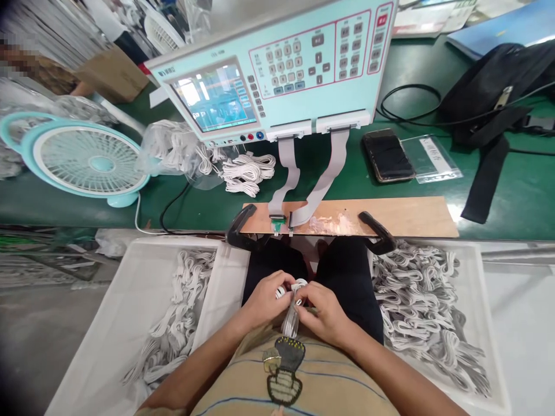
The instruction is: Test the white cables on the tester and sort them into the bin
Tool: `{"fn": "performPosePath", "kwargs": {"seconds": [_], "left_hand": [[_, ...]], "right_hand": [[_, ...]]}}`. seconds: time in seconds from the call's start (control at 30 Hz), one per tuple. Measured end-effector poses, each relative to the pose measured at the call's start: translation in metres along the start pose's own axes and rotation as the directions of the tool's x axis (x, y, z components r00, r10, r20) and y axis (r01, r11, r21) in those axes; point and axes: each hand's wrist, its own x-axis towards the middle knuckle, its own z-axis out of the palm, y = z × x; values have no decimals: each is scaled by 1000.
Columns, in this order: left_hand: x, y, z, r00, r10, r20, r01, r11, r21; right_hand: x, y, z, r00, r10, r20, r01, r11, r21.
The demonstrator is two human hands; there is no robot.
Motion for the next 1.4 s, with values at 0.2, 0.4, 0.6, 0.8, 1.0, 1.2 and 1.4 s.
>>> {"fn": "performPosePath", "kwargs": {"seconds": [0.2,0.4,0.6,0.8,1.0,1.2,1.4], "left_hand": [[1,-17,5,948,-281,151,319,816,-482],[13,-21,9,921,-287,263,383,544,-747],[33,-11,-5,956,-284,-74,174,749,-639],[40,-18,-17,961,-251,-113,142,805,-576],[45,-27,-23,973,-216,-78,136,814,-565],[47,-29,-39,988,-143,60,152,806,-572],[52,-29,-45,973,-162,162,229,711,-665]], "right_hand": [[-2,4,-3,997,-15,69,12,999,49],[21,12,-6,995,-66,-77,60,995,-78],[65,16,-2,898,349,-268,-256,909,328],[81,19,8,836,490,-245,-287,773,566],[84,19,6,845,462,-270,-262,797,544],[89,9,6,813,553,-182,-292,658,694],[98,-6,6,740,653,-163,-311,546,778]]}}
